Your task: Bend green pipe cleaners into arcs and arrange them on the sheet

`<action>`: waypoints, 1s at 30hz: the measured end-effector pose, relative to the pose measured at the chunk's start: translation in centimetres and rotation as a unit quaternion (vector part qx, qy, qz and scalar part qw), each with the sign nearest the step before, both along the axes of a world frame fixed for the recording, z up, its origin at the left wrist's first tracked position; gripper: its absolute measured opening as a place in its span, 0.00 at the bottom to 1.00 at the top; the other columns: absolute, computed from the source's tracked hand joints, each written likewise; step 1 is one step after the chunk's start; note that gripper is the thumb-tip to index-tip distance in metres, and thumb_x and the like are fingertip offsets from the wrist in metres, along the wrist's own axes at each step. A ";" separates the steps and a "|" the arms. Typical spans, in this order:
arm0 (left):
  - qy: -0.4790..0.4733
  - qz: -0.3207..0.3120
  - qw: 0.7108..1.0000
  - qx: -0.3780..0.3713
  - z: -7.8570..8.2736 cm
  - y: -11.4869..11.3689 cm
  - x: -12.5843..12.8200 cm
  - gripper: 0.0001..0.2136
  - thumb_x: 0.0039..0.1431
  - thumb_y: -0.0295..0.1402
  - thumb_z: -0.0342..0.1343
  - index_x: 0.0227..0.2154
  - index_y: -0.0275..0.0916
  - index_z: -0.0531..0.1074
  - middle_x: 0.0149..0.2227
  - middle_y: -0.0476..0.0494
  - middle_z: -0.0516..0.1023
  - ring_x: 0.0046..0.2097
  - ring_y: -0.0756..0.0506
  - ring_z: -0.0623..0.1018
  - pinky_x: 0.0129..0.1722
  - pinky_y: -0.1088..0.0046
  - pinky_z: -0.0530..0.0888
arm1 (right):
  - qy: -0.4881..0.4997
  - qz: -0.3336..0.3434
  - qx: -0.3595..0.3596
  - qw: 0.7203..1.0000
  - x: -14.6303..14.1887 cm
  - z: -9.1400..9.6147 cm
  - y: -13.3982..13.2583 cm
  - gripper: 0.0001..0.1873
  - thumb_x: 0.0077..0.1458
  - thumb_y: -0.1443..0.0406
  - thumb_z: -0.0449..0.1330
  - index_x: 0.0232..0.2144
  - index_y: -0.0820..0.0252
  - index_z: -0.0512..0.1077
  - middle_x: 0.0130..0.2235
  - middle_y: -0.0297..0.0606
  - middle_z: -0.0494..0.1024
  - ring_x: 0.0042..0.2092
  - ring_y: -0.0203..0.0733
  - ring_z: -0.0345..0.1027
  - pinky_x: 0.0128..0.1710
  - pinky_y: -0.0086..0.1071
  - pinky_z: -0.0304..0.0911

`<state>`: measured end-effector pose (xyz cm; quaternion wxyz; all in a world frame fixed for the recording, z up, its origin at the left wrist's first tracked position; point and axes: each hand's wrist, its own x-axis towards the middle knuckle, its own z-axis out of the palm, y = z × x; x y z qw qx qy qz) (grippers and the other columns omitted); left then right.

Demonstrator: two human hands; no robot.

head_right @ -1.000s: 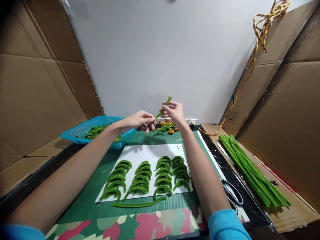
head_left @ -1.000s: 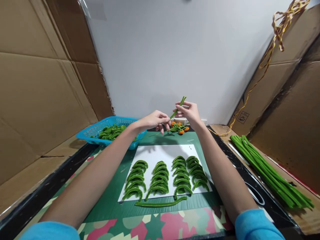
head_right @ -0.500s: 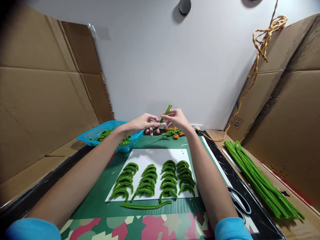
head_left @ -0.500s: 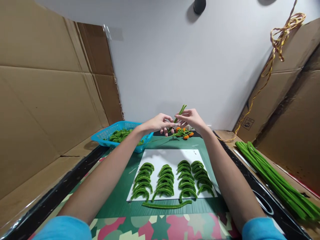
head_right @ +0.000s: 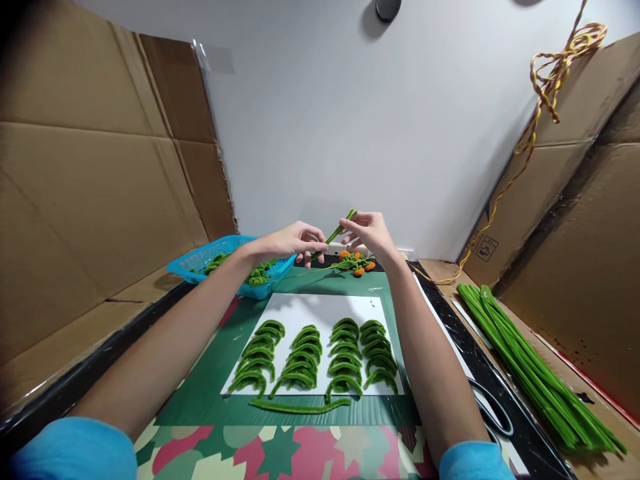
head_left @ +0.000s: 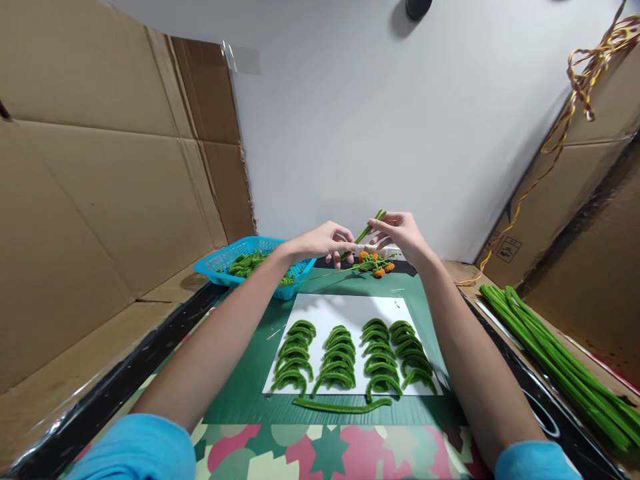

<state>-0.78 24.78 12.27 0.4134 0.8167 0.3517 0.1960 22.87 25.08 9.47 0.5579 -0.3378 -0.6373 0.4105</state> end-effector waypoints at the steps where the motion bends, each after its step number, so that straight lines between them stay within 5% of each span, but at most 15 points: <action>1: 0.001 -0.001 1.000 0.002 0.0 -0.1 0.0 0.20 0.59 0.53 0.66 0.38 0.38 0.78 0.38 0.37 0.85 0.27 0.48 0.79 0.25 0.72 0.65 | -0.006 0.007 0.000 1.000 0.0 0.0 -0.1 0.20 0.49 0.53 0.76 0.32 0.64 0.80 0.35 0.45 0.85 0.28 0.39 0.79 0.22 0.28 0.73; 7: 0.008 -0.003 1.000 -0.011 0.2 -0.7 0.0 0.19 0.59 0.51 0.67 0.38 0.37 0.81 0.37 0.37 0.84 0.26 0.48 0.78 0.24 0.71 0.65 | -0.049 0.076 -0.026 0.996 -0.3 -0.4 -0.2 0.23 0.49 0.55 0.76 0.43 0.63 0.81 0.32 0.40 0.84 0.29 0.38 0.78 0.26 0.30 0.76; 18: -0.141 0.042 0.989 -0.028 0.1 0.6 -0.8 0.15 0.62 0.44 0.67 0.39 0.36 0.78 0.34 0.43 0.78 0.25 0.51 0.78 0.20 0.76 0.65 | 0.033 0.074 0.005 0.997 0.1 -0.2 -0.5 0.22 0.46 0.54 0.79 0.36 0.63 0.81 0.33 0.44 0.85 0.32 0.42 0.80 0.32 0.34 0.78; 24: -0.283 0.098 0.951 -0.076 -0.5 0.8 0.3 0.10 0.67 0.39 0.62 0.40 0.35 0.76 0.39 0.42 0.80 0.24 0.51 0.79 0.17 0.77 0.68 | 0.064 0.060 0.003 0.996 -0.6 -0.2 -0.6 0.23 0.42 0.52 0.80 0.34 0.61 0.81 0.32 0.44 0.86 0.34 0.47 0.83 0.32 0.35 0.79; 30: -0.365 0.052 0.900 -0.233 -1.2 0.7 1.4 0.16 0.76 0.41 0.47 0.47 0.35 0.75 0.38 0.40 0.80 0.26 0.50 0.78 0.17 0.78 0.67 | 0.087 0.019 0.003 0.996 -1.4 -0.3 -0.2 0.25 0.36 0.52 0.82 0.32 0.62 0.81 0.29 0.42 0.85 0.33 0.48 0.83 0.31 0.37 0.80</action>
